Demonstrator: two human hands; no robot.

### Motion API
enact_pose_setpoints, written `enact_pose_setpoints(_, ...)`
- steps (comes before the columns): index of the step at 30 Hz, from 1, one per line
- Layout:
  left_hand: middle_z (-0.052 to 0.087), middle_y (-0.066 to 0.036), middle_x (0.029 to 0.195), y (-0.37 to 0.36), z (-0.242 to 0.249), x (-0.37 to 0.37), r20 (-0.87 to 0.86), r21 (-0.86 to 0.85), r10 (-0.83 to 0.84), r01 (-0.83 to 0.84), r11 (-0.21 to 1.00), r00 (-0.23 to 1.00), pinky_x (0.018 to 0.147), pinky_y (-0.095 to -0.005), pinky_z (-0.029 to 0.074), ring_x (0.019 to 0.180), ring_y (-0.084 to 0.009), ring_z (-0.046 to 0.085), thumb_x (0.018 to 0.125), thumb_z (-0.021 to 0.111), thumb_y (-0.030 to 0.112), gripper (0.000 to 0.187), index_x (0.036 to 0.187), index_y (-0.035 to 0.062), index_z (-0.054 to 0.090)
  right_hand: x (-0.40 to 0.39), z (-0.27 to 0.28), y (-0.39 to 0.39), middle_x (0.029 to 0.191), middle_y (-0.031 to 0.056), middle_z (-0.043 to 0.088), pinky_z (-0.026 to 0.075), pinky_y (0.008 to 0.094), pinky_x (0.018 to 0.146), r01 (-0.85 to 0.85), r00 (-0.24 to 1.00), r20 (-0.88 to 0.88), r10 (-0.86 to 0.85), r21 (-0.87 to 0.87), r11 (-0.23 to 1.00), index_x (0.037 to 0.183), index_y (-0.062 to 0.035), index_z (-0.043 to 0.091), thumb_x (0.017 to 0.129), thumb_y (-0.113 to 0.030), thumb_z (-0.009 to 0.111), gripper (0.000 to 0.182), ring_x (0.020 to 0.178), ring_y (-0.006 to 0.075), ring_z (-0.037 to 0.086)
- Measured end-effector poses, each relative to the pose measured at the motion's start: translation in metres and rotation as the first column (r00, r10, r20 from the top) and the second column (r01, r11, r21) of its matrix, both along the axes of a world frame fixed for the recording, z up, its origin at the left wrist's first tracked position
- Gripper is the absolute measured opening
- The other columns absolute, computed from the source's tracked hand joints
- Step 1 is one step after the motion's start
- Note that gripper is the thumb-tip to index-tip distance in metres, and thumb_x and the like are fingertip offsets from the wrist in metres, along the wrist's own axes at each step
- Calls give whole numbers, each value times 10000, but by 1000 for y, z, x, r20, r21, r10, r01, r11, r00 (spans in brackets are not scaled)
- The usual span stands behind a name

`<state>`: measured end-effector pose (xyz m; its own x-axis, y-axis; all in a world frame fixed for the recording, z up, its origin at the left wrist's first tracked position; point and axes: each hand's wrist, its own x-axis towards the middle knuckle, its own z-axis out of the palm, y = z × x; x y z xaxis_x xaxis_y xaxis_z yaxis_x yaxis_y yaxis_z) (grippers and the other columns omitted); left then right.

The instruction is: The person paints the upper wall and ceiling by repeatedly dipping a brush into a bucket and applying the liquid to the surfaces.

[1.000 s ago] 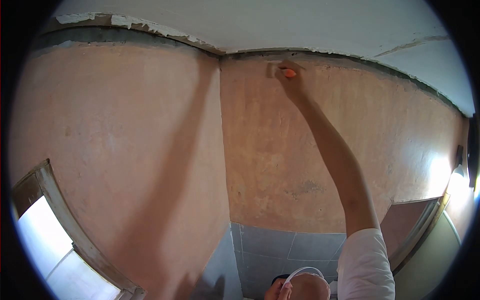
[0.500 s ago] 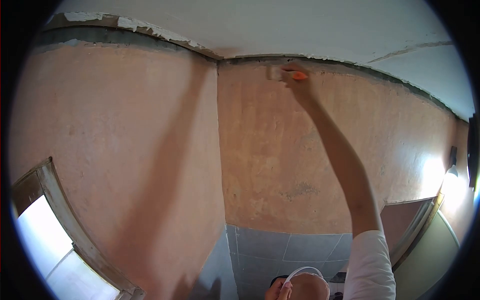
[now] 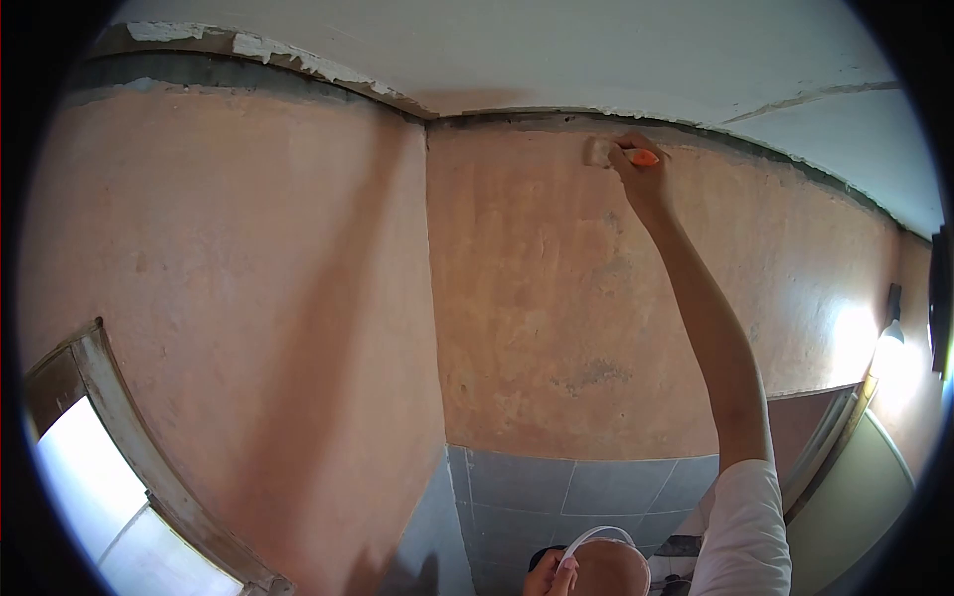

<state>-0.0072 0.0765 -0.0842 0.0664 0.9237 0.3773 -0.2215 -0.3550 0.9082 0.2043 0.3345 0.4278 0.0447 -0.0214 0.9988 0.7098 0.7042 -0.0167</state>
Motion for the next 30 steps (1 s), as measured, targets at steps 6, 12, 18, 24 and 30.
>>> enact_pose_setpoints(6,426,46,618,7,-34,6,27,-86,44,-42,995,999,498,-216,316,538,-46,374,1049,490,260,249,874,91,543,-54,4,45,774,67,660,488,305,589,-484,875,-123,469,-157,861,870,-36,666,844,-130,698,102,672,130,617)
enact_pose_setpoints(12,435,41,609,-4,10,-4,71,-44,16,-13,999,997,495,-226,315,531,-51,369,1048,494,269,259,871,85,540,-35,-7,33,777,95,656,490,323,641,94,979,167,-116,131,987,865,-26,656,849,-95,680,75,701,189,625)
enact_pose_setpoints(18,436,43,625,0,2,-2,37,-55,41,-39,998,998,504,-224,316,544,-52,370,1047,496,276,272,849,92,526,-24,1,-2,790,62,672,490,300,665,-22,994,106,20,16,1000,875,-33,664,852,-92,688,67,728,169,627)
enact_pose_setpoints(24,435,46,637,1,-6,0,-1,-56,73,-73,996,997,510,-217,314,552,-50,375,1047,496,275,258,858,102,527,-70,0,38,798,76,676,494,307,681,-240,970,-12,242,-175,955,919,-40,688,841,-108,709,106,741,154,635)
enact_pose_setpoints(30,435,38,642,-9,40,-9,196,-169,-22,55,984,980,515,-221,322,558,-49,377,1051,485,267,263,859,92,528,3,-3,45,745,80,631,479,305,661,-38,992,124,14,192,981,867,-20,658,836,-114,702,109,708,160,609)
